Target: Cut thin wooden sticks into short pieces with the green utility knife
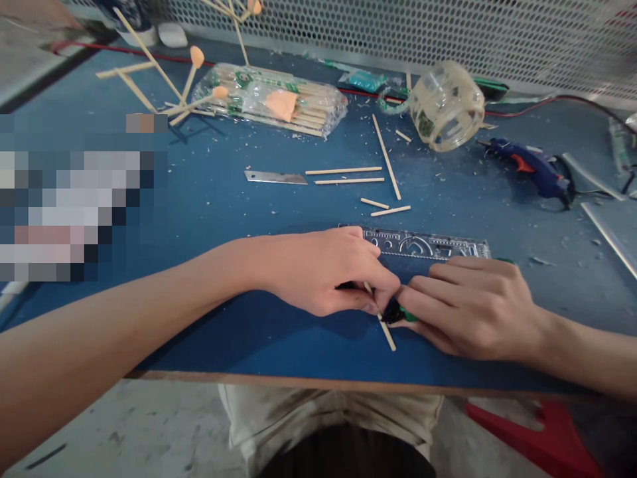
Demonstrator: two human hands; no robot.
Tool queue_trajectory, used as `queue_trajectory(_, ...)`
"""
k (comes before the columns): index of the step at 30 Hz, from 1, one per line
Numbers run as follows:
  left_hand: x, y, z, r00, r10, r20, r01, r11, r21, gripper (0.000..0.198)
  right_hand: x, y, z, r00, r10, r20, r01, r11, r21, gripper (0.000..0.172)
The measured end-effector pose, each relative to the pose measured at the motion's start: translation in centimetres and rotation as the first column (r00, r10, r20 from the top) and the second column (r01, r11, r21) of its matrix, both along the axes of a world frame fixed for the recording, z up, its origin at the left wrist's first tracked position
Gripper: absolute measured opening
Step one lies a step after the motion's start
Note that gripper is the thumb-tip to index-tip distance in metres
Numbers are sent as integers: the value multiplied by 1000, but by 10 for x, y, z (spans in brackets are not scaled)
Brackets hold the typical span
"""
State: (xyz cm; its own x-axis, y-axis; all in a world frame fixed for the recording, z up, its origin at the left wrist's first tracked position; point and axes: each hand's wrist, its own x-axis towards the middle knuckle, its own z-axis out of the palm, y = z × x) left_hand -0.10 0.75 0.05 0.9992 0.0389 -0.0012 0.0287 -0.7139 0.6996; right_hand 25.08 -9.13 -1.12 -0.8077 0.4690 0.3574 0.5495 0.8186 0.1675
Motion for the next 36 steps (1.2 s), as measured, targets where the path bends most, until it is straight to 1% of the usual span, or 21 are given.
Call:
queue_trajectory(3, -1, 0, 0, 1000, -4, -10, 4, 1000, 6, 17, 3, 1, -1, 1000, -6, -11, 6, 1000, -15, 32)
queue_trajectory(9, -1, -1, 2, 999, 13, -39, -13, 1000, 11, 18, 4, 3, -1, 1000, -1, -17, 1, 1000, -16, 33)
queue_trajectory(16, 0, 1, 2, 1000, -16, -16, 16, 1000, -10, 17, 3, 2, 0, 1000, -9, -11, 9, 1000, -21, 29)
queue_trajectory(36, -1, 0, 2, 1000, 5, -28, -6, 1000, -12, 17, 4, 1, -2, 1000, 0, -19, -1, 999, -36, 26)
